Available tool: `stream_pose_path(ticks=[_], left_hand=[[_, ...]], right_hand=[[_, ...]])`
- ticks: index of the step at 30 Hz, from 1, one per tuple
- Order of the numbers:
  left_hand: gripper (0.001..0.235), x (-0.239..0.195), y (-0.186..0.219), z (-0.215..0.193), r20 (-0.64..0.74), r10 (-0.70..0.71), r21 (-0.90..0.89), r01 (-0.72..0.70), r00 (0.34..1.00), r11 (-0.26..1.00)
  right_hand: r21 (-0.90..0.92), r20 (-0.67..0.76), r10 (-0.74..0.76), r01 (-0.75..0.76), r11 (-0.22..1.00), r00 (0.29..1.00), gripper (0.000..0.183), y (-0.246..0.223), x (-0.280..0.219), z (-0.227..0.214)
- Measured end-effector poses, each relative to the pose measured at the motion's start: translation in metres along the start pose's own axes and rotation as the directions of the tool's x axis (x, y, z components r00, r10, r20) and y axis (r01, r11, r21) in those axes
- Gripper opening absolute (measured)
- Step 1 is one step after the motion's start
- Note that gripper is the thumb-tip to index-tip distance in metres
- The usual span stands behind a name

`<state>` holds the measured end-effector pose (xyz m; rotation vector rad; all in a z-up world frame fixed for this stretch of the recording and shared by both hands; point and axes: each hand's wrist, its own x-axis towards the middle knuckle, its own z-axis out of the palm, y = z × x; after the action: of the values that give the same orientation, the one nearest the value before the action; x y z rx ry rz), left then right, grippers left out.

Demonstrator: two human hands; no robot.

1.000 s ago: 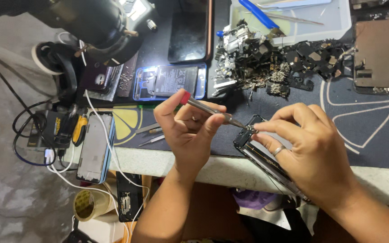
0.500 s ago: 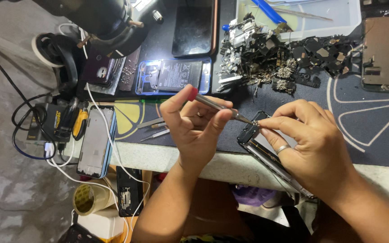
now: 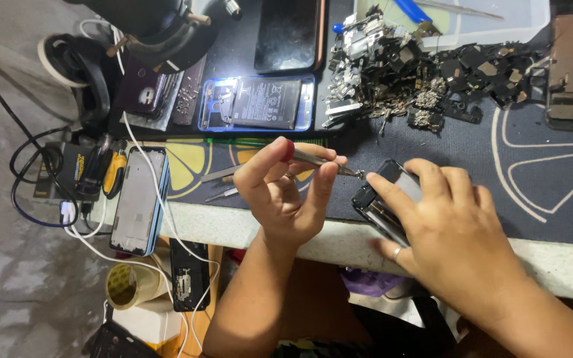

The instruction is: The person removes a battery from a smartphone chassis, peels off protective film, and places the battery into the chassis. They then use a screwdriver to fasten screws along the phone's edge.

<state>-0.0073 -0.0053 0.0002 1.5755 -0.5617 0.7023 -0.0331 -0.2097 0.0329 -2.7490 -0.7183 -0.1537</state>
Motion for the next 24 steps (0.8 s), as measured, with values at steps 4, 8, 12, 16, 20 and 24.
stream_pose_path(ticks=[4, 8, 12, 16, 20, 24], left_hand=[[0.063, 0.001, -0.001, -0.003, 0.025, 0.065, 0.096, -0.067, 0.998, 0.993], [0.061, 0.002, -0.003, -0.003, 0.124, 0.112, 0.115, -0.127, 0.986, 0.985], [0.058, 0.003, -0.001, -0.003, 0.182, 0.114, 0.164, -0.145, 0.977, 0.976], [0.052, 0.009, 0.000, -0.003, 0.222, 0.142, 0.183, -0.184, 0.965, 0.966], [0.050, 0.011, 0.001, -0.001, 0.218, 0.145, 0.193, -0.188, 0.965, 0.963], [0.051, 0.012, 0.002, -0.001, 0.236, 0.150, 0.203, -0.200, 0.960, 0.959]], right_hand=[[0.060, 0.085, 0.124, -0.129, 0.990, 0.989, 0.074, -0.001, 0.002, -0.001], [0.037, 0.141, 0.183, -0.190, 0.981, 0.973, 0.074, -0.002, 0.003, -0.005], [0.030, 0.130, 0.174, -0.180, 0.983, 0.976, 0.074, -0.003, 0.004, -0.007], [0.026, 0.131, 0.158, -0.163, 0.986, 0.979, 0.074, -0.003, 0.005, -0.008], [0.015, 0.156, 0.168, -0.172, 0.985, 0.973, 0.074, -0.003, 0.006, -0.009], [0.031, 0.146, 0.159, -0.165, 0.986, 0.977, 0.075, -0.003, 0.006, -0.010]])
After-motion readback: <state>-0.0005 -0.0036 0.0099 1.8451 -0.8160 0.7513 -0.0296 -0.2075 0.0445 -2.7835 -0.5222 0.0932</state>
